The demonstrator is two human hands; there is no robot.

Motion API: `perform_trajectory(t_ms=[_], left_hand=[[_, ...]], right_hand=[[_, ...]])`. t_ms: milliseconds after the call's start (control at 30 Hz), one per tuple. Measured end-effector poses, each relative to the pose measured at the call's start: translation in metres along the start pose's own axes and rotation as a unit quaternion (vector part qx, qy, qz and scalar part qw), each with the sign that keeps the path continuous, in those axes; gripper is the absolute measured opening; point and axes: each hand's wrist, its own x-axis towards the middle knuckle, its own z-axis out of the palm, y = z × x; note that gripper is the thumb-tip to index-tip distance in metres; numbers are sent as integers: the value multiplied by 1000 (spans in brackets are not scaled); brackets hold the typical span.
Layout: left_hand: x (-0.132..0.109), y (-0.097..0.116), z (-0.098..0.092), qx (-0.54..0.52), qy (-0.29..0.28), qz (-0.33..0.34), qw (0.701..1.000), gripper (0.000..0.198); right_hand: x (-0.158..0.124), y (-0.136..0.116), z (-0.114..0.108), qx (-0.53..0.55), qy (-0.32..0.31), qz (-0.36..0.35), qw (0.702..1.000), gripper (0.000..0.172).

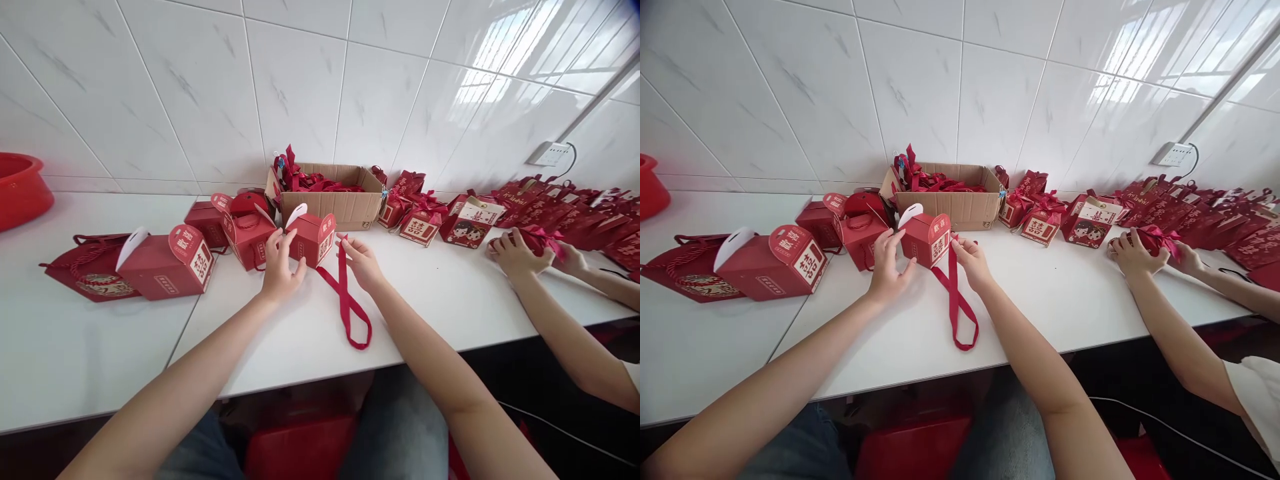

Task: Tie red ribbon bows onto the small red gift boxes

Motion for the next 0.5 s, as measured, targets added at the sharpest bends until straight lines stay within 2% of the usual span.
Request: perform_trajectory(t_ms=[133, 267, 367, 500], left_hand=[[21, 2, 5, 43, -70, 0, 997, 59], [50, 12, 8, 106, -148, -54, 982, 70], [61, 17, 7, 137, -199, -73, 968, 67], [60, 14, 8, 147, -206, -49, 966, 73]], right_hand=[[3, 7, 6, -11, -28, -1, 1000, 37], [5, 9, 6, 0, -26, -13, 1000, 35], [6, 8, 1, 5, -16, -4, 1000, 34], [8, 3, -4, 11, -16, 10, 1000, 35]])
